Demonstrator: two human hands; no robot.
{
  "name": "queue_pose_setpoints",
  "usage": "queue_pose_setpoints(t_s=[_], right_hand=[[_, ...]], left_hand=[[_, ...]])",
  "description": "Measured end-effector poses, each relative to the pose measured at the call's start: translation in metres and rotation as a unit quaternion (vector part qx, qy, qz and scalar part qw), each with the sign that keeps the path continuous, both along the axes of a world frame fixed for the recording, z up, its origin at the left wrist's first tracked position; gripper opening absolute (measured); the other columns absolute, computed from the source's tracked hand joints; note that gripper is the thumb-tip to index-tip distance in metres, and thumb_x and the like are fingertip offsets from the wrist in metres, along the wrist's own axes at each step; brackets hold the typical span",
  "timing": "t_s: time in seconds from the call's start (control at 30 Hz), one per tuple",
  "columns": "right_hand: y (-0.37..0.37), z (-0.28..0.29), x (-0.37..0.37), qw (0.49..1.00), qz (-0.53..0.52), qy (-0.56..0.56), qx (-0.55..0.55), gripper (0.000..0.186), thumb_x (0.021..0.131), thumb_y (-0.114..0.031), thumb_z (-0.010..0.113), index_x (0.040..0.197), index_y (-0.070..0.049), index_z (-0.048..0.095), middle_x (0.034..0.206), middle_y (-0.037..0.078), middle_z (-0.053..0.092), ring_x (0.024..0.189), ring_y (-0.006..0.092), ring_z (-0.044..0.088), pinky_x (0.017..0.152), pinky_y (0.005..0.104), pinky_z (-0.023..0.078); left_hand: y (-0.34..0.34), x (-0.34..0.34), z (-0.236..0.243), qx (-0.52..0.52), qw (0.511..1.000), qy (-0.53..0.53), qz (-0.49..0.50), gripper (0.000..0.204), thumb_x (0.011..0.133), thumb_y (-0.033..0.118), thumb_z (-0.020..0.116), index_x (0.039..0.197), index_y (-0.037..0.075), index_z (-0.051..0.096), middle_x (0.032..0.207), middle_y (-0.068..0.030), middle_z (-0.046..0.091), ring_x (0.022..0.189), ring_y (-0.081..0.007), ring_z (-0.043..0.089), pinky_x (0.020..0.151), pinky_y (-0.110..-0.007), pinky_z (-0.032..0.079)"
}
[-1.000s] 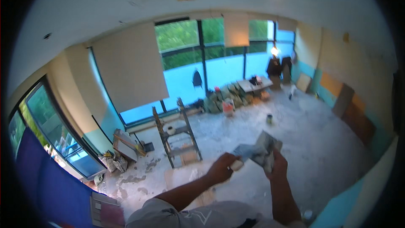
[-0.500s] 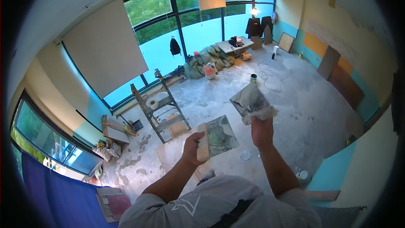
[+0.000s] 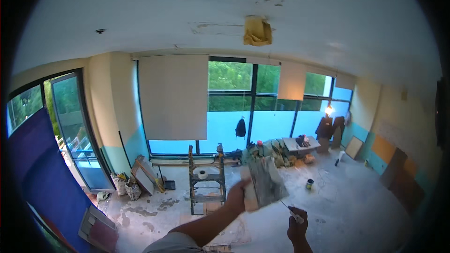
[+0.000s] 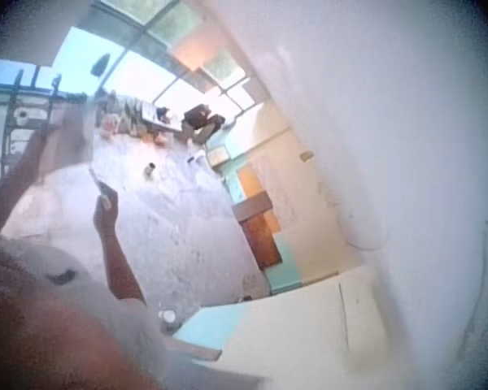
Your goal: The person applies plaster to the ceiling using putty knives, then applies joint tape along the ceiling seam by hand.
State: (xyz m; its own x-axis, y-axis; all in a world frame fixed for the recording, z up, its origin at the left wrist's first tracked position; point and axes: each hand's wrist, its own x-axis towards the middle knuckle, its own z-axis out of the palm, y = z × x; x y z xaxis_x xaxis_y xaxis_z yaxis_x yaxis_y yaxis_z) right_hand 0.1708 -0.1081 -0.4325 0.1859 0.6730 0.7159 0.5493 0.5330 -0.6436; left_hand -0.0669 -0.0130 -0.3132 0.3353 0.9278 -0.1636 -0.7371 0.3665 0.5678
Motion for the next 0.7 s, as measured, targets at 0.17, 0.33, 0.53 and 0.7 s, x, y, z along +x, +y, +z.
queue_pose_setpoints(t_s=[0.17,0.33,0.53,0.7], right_hand=[[-0.025,-0.051,0.007,0.993,-0.049,-0.009,-0.104,0.025,0.091,-0.007,0.05,0.115,-0.002,0.055,0.105,0.012,0.06,0.097,0.0235,0.058,0.084,0.0361,0.048],[-0.04,-0.089,0.021,0.996,-0.05,0.011,-0.076,0.025,0.088,-0.007,0.054,0.111,0.001,0.055,0.102,0.016,0.059,0.096,0.0293,0.056,0.085,0.0387,0.046],[-0.061,-0.121,0.046,0.991,-0.082,0.014,-0.108,0.025,0.089,-0.007,0.053,0.112,0.002,0.053,0.101,0.014,0.057,0.096,0.0265,0.054,0.087,0.0384,0.044],[-0.076,-0.127,0.054,0.988,-0.064,0.08,-0.113,0.026,0.089,-0.007,0.054,0.113,0.001,0.053,0.103,0.014,0.058,0.099,0.0273,0.054,0.089,0.0388,0.043]], left_hand=[[0.06,-0.074,0.15,0.336,0.867,0.017,0.367,0.032,0.091,0.026,0.061,0.108,-0.001,0.061,0.097,-0.011,0.061,0.087,-0.0223,0.061,0.074,-0.039,0.05],[0.053,-0.116,0.325,0.483,0.602,0.1,0.628,0.033,0.089,0.02,0.059,0.109,-0.007,0.056,0.094,-0.0162,0.064,0.087,-0.025,0.062,0.078,-0.035,0.048],[0.027,-0.126,0.436,0.481,0.399,0.162,0.764,0.039,0.087,0.013,0.052,0.12,-0.008,0.05,0.108,-0.0235,0.06,0.1,-0.0385,0.06,0.089,-0.045,0.047],[0.006,-0.081,0.486,0.423,0.387,0.183,0.799,0.049,0.08,0.014,0.056,0.12,-0.012,0.045,0.116,-0.0329,0.049,0.108,-0.0437,0.054,0.092,-0.049,0.047]])
